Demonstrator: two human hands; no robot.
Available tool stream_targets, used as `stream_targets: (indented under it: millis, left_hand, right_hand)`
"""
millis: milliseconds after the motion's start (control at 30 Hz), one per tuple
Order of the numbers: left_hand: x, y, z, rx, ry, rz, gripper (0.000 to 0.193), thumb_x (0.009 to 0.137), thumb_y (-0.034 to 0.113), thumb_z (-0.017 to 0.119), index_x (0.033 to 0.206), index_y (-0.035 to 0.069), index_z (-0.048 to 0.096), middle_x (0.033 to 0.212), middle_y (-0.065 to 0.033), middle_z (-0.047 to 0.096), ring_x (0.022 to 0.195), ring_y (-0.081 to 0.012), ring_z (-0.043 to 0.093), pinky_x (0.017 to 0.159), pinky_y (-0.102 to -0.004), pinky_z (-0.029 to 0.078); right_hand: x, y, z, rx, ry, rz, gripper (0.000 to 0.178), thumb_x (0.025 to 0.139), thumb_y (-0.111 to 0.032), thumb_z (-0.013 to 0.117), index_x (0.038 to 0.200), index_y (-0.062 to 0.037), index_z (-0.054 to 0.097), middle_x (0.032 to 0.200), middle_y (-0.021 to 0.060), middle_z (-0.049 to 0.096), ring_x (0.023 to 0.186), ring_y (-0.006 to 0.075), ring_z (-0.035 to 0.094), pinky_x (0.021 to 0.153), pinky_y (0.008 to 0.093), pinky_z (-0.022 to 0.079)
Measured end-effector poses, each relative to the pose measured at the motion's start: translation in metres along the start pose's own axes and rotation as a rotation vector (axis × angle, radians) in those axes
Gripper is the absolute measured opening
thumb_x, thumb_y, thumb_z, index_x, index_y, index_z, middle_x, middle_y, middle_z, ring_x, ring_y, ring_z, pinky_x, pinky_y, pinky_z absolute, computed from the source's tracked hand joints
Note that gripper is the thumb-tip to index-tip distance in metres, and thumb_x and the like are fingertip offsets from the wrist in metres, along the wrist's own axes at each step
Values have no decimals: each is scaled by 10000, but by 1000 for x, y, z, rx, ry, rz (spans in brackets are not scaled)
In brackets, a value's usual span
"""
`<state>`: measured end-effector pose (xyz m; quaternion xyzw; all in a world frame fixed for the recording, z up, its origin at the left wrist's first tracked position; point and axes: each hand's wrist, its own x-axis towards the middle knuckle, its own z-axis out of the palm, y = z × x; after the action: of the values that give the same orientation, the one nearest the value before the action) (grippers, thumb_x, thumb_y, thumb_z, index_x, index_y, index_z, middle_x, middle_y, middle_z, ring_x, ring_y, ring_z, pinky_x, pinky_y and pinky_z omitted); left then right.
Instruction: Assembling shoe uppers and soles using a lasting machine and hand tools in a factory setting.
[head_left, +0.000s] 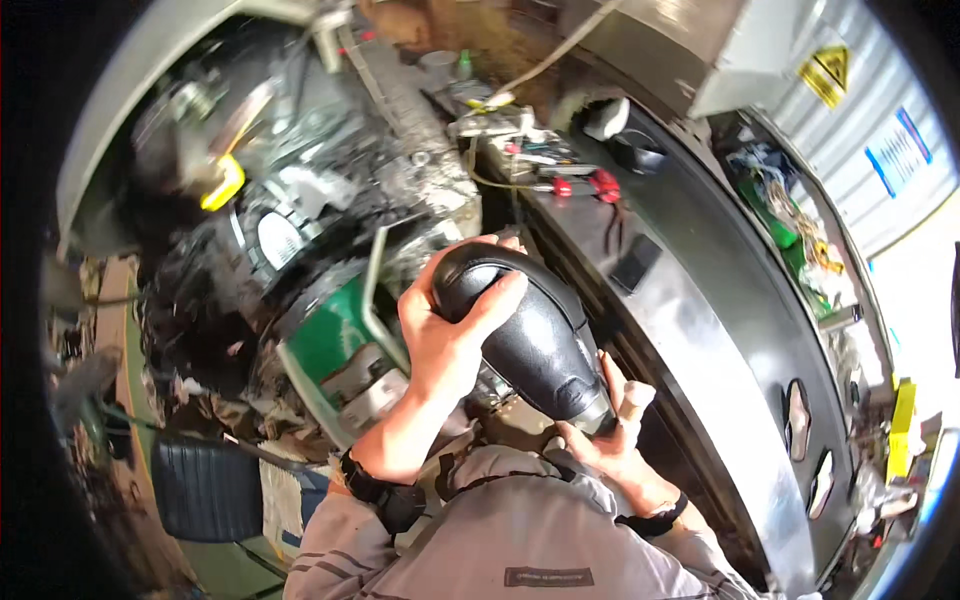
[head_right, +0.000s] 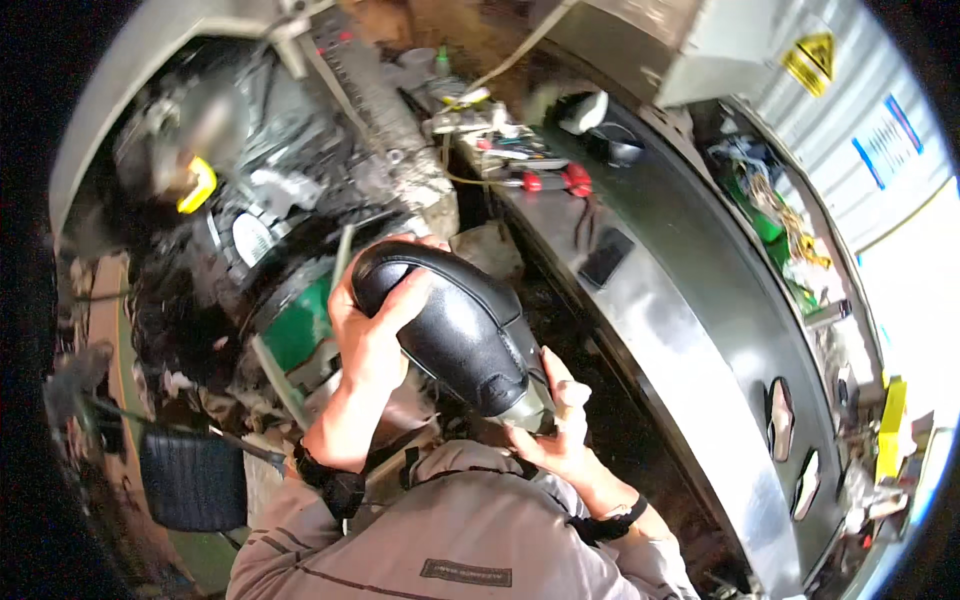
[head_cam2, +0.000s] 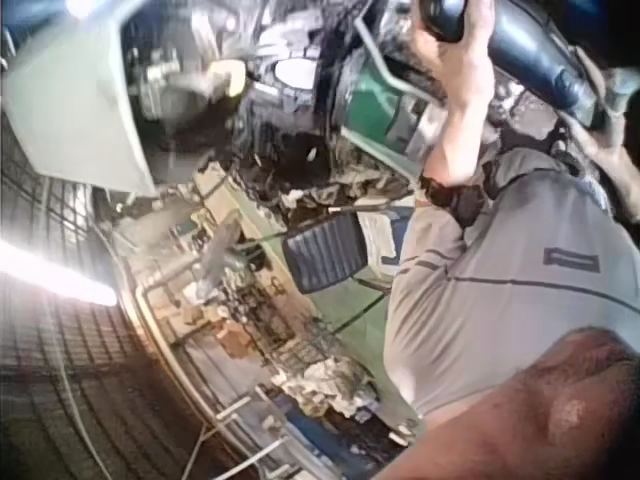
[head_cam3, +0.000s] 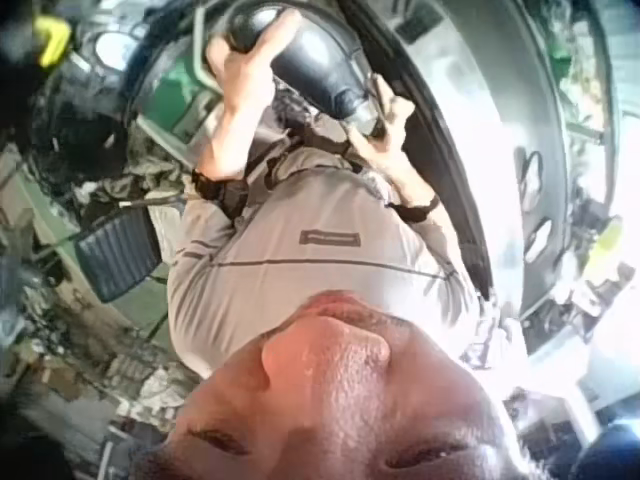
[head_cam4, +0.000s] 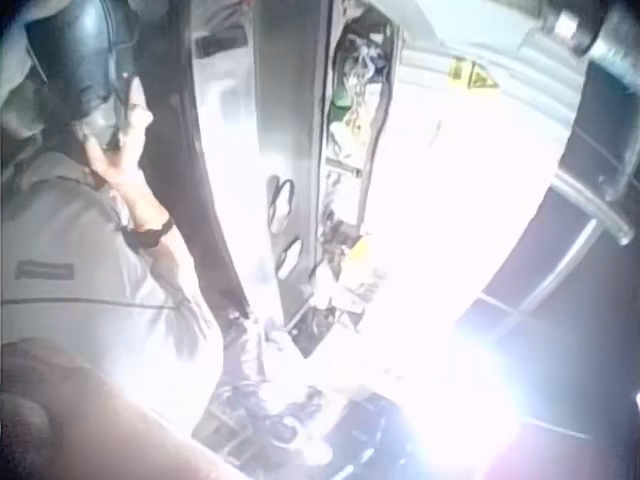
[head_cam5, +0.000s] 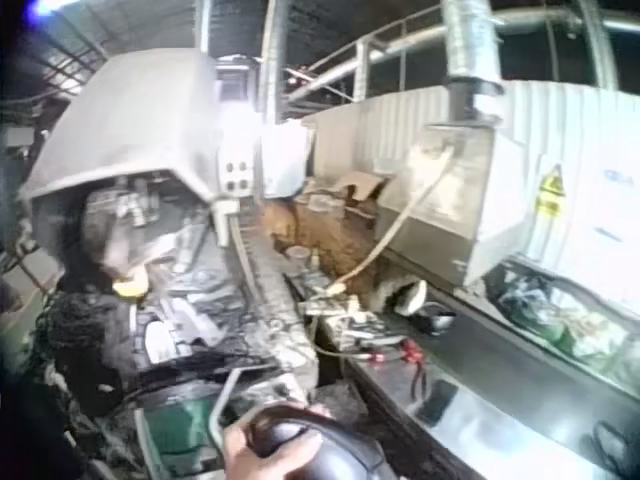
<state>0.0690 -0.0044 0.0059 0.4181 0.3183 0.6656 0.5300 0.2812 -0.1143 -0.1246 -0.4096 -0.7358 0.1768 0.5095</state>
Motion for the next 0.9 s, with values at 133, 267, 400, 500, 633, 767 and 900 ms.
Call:
stream_targets:
  millis: [133,267,400,500,633,767,900]
  left_hand:
    - [28,-49,35,-559,-411,-351,755,978,662,398,1366,19,472,1340,-219,570,1249,-321,564,1068,-500,445]
    - [12,-113,128,-631,-571,-488,1093,836,811,484,1465,-74,363,1401,-320,500,1333,-446,472,1164,-518,322]
    - [13,-144,190,-565,-563,-654,984,899,714,455,1513,-44,321,1459,-310,455,1362,-435,444,1169,-492,320]
    - [7,-154,217,-568,-432,-663,895,929,664,414,1518,-5,340,1445,-297,475,1337,-436,469,1161,-492,335]
    - [9,-165,232,-524,-300,-715,786,934,630,412,1437,28,456,1303,-234,593,1214,-361,581,996,-457,490]
    - [12,-169,236,-644,-313,-809,730,969,573,401,1413,0,487,1272,-297,606,1158,-423,604,1077,-486,439]
    - [14,-182,230,-406,-296,-847,697,971,548,426,1377,-9,523,1256,-261,624,1137,-371,622,1039,-429,471]
  right_hand:
    - [-16,7,-82,657,239,496,1305,709,-97,895,1601,-92,-58,1437,288,467,1256,347,570,1094,469,433]
    - [-26,51,-119,1611,427,1036,781,898,-339,683,1542,-58,340,1418,163,552,1186,279,630,1031,408,508]
    - [-35,76,-144,2089,347,1138,403,904,-270,574,1238,-53,637,1172,134,704,1009,301,704,881,493,591]
    - [-45,89,-156,2203,342,1119,432,890,-274,581,1265,-61,623,1203,141,692,1045,320,695,868,535,590]
    - [-51,102,-168,2193,240,1101,478,905,-301,578,1327,-76,590,1276,142,664,1094,321,682,933,512,565]
    - [-15,107,-194,1545,284,1242,598,998,-510,514,1416,-83,509,1382,82,589,1268,219,558,1105,379,416]
    - [46,122,-201,1550,298,1023,705,1016,-584,449,1501,-75,391,1448,85,505,1314,201,479,1133,350,357]
